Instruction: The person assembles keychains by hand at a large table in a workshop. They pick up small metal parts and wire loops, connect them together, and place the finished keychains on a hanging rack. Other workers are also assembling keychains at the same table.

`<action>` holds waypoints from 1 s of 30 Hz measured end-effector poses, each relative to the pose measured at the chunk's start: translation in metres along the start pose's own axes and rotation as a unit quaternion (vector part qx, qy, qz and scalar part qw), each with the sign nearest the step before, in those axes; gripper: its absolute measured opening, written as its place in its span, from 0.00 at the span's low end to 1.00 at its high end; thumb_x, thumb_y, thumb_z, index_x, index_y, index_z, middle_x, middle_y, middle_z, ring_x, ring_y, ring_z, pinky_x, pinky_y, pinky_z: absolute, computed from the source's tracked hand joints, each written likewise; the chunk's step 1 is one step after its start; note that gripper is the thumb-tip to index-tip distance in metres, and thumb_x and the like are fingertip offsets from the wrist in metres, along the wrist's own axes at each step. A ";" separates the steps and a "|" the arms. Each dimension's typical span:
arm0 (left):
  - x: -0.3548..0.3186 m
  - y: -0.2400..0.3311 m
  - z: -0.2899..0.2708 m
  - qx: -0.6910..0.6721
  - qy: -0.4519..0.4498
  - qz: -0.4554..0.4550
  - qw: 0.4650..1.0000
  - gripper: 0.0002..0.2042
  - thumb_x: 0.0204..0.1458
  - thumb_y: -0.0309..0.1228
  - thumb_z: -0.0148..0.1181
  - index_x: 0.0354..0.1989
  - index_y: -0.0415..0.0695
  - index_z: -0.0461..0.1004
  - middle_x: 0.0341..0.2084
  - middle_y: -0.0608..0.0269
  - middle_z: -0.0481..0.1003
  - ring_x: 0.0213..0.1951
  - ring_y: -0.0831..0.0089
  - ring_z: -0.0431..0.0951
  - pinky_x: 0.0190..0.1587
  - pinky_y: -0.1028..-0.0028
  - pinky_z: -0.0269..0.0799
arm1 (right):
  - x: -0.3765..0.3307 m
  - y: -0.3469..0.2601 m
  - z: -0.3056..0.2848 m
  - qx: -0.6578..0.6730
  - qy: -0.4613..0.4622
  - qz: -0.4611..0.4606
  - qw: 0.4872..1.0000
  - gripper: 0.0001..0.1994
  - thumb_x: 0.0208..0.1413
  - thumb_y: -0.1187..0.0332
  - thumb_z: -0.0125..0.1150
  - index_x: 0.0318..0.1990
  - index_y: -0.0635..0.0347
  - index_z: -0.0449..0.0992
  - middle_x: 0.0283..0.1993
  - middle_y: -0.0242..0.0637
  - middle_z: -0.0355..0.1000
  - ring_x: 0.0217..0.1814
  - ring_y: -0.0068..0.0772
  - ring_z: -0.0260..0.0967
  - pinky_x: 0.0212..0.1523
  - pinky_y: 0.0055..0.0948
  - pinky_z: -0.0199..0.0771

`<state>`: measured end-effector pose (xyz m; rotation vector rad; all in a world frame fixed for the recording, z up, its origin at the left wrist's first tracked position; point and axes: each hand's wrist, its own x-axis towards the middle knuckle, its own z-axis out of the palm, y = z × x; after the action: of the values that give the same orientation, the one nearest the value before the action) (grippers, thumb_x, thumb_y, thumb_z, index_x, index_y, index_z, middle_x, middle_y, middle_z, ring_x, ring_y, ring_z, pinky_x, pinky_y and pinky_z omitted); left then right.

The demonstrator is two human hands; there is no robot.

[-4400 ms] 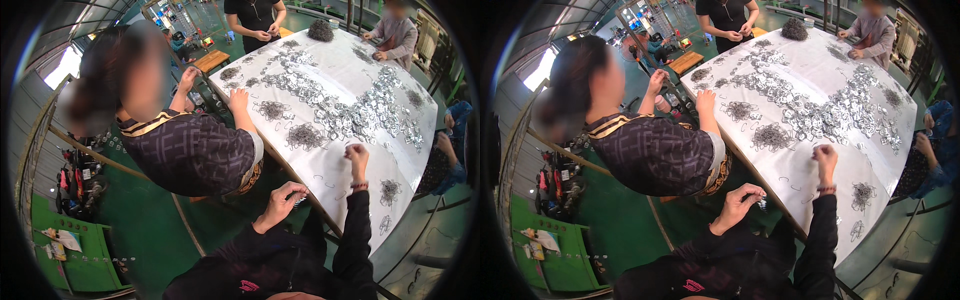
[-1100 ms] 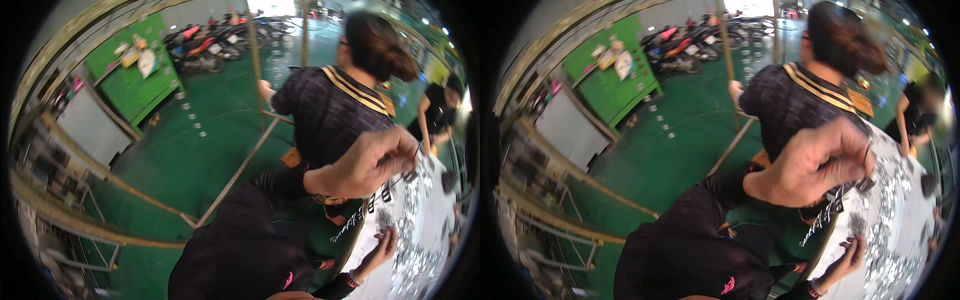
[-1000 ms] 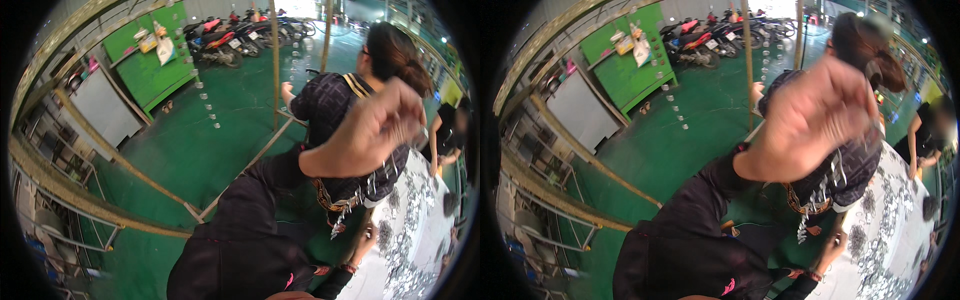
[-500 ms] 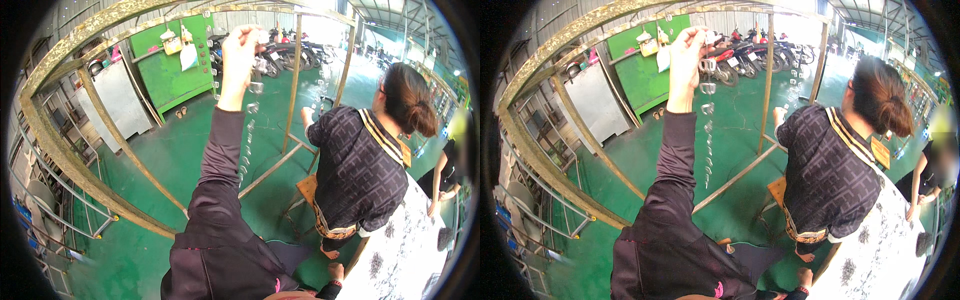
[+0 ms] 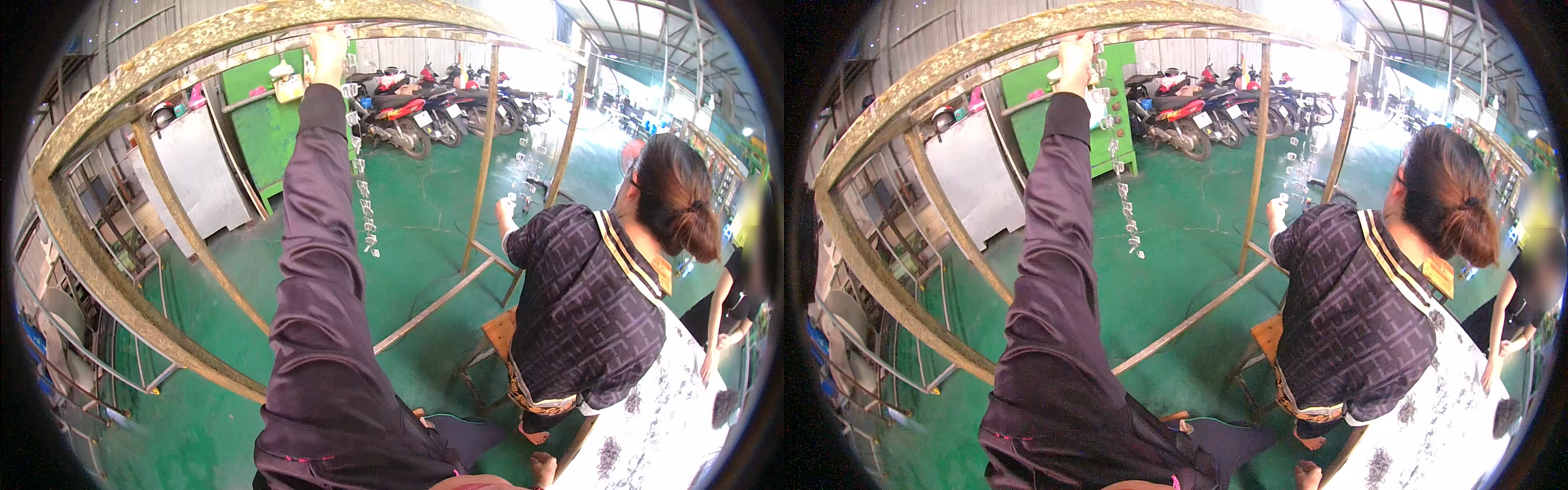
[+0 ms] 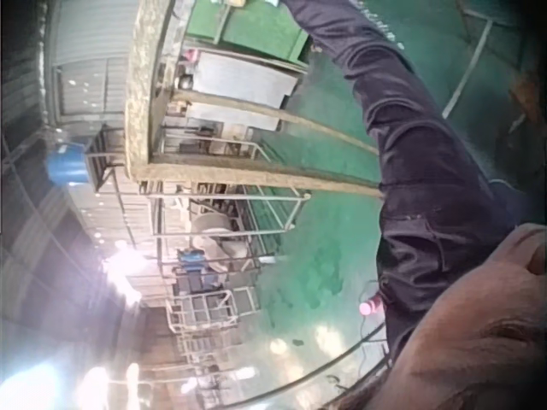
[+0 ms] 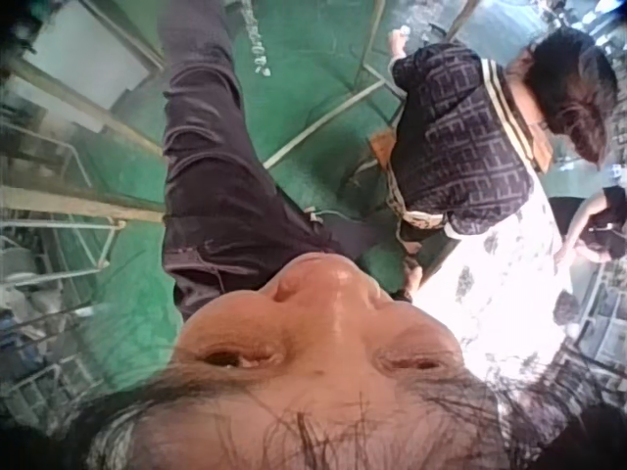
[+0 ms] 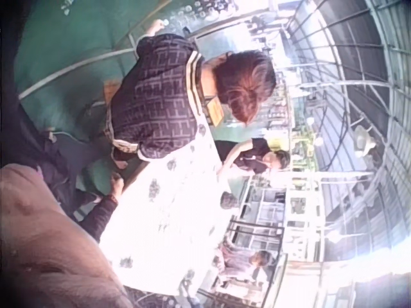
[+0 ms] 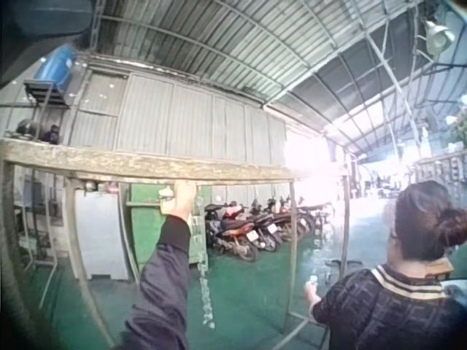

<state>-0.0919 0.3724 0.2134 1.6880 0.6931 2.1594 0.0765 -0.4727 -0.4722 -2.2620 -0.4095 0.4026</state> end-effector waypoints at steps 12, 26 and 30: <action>-0.009 -0.018 0.013 0.178 -0.007 0.073 0.981 0.13 0.54 0.36 0.56 0.38 0.38 0.75 0.24 0.52 0.75 0.30 0.64 0.78 0.36 0.67 0.74 | -0.005 -0.024 -0.003 -0.044 -0.003 0.017 0.999 0.09 0.49 0.70 0.63 0.36 0.65 0.81 0.32 0.44 0.79 0.36 0.32 0.78 0.42 0.32 0.76; -0.222 0.061 -0.085 -0.274 0.076 0.152 0.947 0.16 0.58 0.24 0.53 0.53 0.35 0.64 0.38 0.58 0.71 0.34 0.74 0.71 0.39 0.75 0.70 | -0.006 -0.029 -0.006 0.045 -0.026 0.016 0.999 0.10 0.51 0.78 0.59 0.42 0.65 0.78 0.33 0.36 0.77 0.32 0.23 0.72 0.36 0.26 0.74; -0.362 0.102 -0.048 -0.333 0.011 -0.022 0.942 0.11 0.52 0.19 0.56 0.41 0.41 0.64 0.32 0.64 0.66 0.31 0.76 0.69 0.35 0.76 0.69 | -0.005 -0.034 -0.008 0.111 -0.028 0.095 0.989 0.10 0.52 0.78 0.58 0.42 0.67 0.78 0.33 0.35 0.77 0.35 0.23 0.73 0.40 0.28 0.74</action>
<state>-0.0404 0.0896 -0.0344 1.2642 -0.0215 2.0499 0.0698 -0.4580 -0.4411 -2.0825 -0.1668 0.5811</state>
